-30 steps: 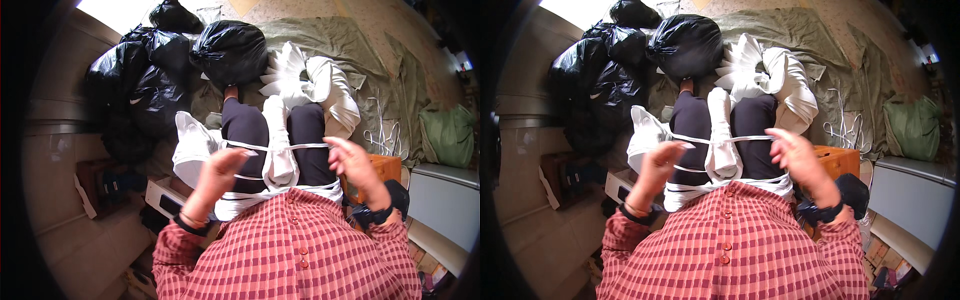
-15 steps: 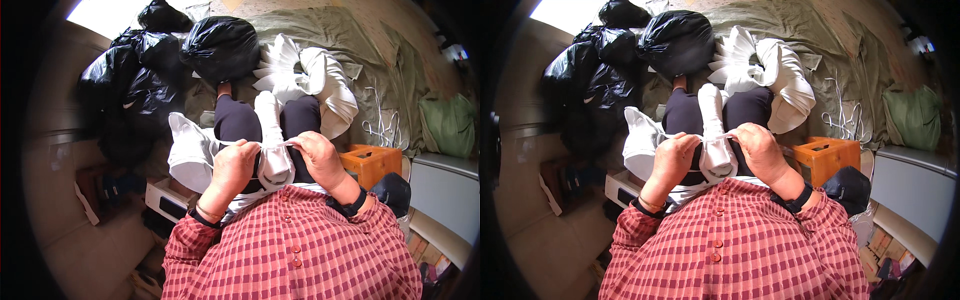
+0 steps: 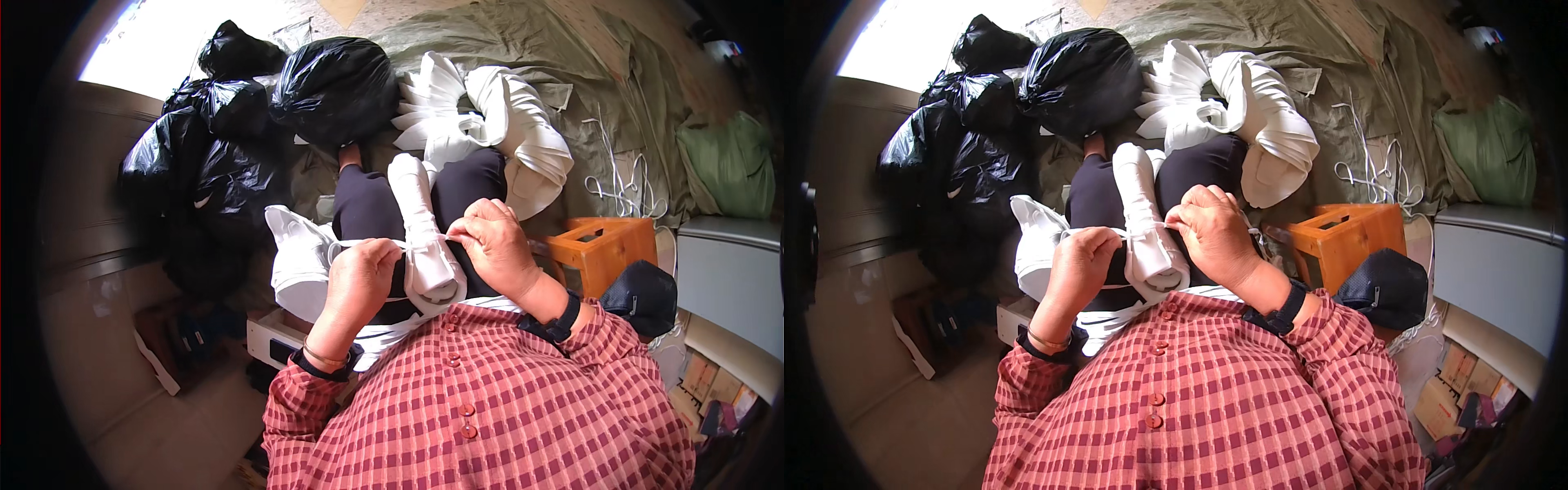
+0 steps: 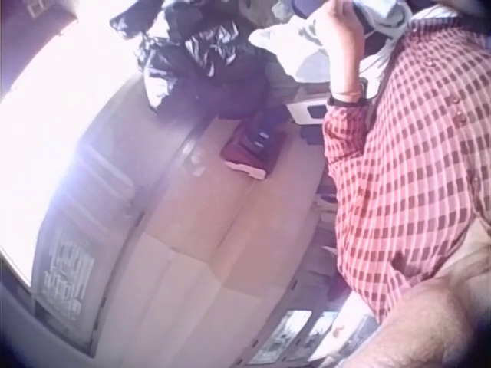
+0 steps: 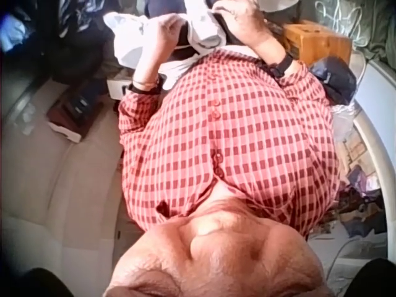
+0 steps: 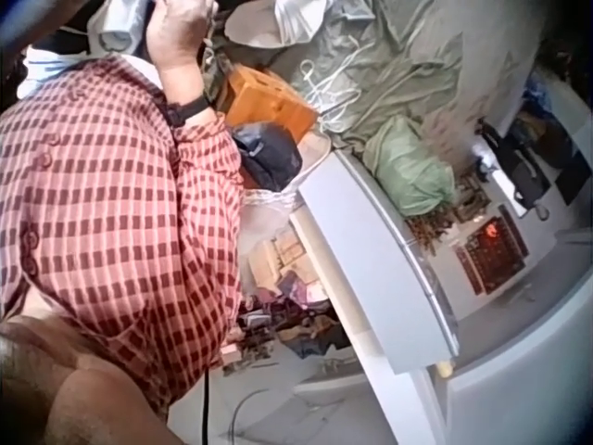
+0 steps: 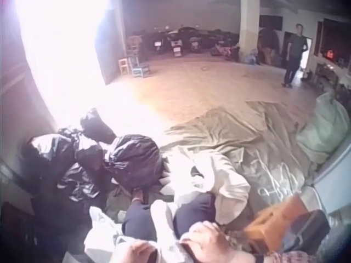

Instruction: Insert and pull laces through the eyelets of a white boot upper.

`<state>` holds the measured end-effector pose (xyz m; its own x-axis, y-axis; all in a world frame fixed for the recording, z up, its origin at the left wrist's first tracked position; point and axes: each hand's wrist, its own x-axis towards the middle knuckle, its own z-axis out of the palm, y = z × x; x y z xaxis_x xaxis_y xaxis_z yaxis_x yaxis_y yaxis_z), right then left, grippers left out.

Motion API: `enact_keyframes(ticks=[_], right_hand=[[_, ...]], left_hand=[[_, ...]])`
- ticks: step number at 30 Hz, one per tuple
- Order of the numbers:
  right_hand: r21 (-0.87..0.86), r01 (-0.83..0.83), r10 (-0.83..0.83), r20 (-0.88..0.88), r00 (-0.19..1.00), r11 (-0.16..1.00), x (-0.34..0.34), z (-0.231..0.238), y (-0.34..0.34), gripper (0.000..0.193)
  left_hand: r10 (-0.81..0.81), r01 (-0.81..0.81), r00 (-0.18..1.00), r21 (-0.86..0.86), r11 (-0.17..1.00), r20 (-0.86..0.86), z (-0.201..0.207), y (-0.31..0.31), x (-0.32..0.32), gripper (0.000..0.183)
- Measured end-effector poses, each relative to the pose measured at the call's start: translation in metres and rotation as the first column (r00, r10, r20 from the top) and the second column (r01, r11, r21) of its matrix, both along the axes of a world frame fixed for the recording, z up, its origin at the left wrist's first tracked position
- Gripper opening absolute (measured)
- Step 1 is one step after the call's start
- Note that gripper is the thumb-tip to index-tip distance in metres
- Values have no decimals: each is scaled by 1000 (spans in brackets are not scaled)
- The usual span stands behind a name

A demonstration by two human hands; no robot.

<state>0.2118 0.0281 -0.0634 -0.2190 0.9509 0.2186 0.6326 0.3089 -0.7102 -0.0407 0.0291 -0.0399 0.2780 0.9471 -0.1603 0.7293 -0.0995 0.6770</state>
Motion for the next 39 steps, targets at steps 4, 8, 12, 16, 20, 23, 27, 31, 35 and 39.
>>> enact_keyframes(ticks=[4, 8, 12, 16, 20, 23, 27, 31, 35, 39], right_hand=[[-79, -22, 19, -37, 999, 997, 2, -3, 3, 9], [-105, -42, 38, -37, 999, 994, 2, -5, 5, 8], [4, 40, -40, -10, 999, 999, -4, -7, 2, 9], [23, 92, -89, -108, 990, 995, -5, -9, 1, 10], [6, 75, -75, -97, 992, 997, 0, -7, 1, 10], [-5, 57, -57, -36, 998, 998, 2, -4, -2, 10], [-4, 70, -70, -27, 997, 998, -1, -5, -1, 9], [-32, 45, -46, -46, 998, 998, -2, -6, 3, 7], [-51, 42, -44, -45, 998, 998, -2, -3, 4, 7], [-30, 2, -3, -21, 1000, 1000, -4, 0, 5, 9]], left_hand=[[24, -22, 999, 82, 996, -24, 1, -6, 3, 8], [44, -44, 998, -3, 999, 42, 2, -3, 6, 9], [-10, 14, 999, 75, 997, -46, 3, 2, 7, 10], [28, -28, 1000, 53, 998, 8, 1, 0, 9, 8], [149, -140, 982, -85, 987, 116, -3, -5, 10, 7], [132, -131, 989, -21, 991, 70, -4, -6, 10, 7], [120, -109, 990, -130, 986, 79, -3, -3, 5, 6], [201, -142, 966, -311, 940, 164, -1, -1, 1, 7], [52, -55, 993, 31, 998, 104, -6, -3, 3, 8], [64, -65, 991, 3, 998, 113, -7, -2, 5, 7]])
